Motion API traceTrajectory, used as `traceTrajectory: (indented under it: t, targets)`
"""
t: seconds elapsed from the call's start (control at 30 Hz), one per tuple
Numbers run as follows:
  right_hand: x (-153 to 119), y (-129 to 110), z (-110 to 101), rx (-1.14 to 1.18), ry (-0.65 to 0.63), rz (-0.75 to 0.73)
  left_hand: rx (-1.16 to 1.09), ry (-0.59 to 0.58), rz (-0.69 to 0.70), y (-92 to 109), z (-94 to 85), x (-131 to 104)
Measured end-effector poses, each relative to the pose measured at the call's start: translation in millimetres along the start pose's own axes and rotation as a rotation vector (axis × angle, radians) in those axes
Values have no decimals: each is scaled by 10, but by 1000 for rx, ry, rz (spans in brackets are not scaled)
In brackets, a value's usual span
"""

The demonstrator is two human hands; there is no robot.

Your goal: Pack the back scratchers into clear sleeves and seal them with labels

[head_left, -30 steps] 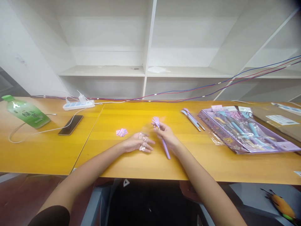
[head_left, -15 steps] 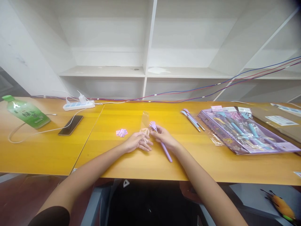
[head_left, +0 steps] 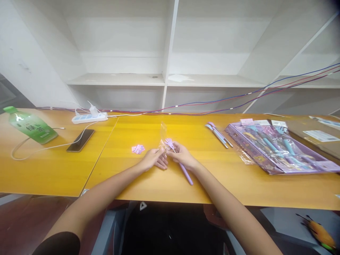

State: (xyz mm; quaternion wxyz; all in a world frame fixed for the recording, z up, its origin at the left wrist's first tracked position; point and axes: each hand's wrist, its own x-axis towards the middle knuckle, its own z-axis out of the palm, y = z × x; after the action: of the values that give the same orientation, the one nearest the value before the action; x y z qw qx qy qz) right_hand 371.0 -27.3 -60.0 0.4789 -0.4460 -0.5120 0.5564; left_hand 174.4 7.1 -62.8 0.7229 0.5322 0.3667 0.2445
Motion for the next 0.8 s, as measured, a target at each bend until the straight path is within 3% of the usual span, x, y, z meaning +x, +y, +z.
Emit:
traceTrajectory:
  t: [0.2, 0.37, 0.53, 0.67, 0.8]
  targets:
    - [13, 32, 13, -82, 11, -91, 102, 73, 151, 45, -14, -10]
    - [83, 136, 62, -97, 44, -171, 83, 72, 119, -29, 13, 13]
    - [109, 159, 81, -87, 148, -215, 132, -70, 64, -103, 15, 21]
    - [87, 101, 70, -35, 143, -187, 112, -213, 38, -58, 21, -9]
    - [58, 29, 12, 34, 94, -136, -43, -156, 111, 49, -12, -21]
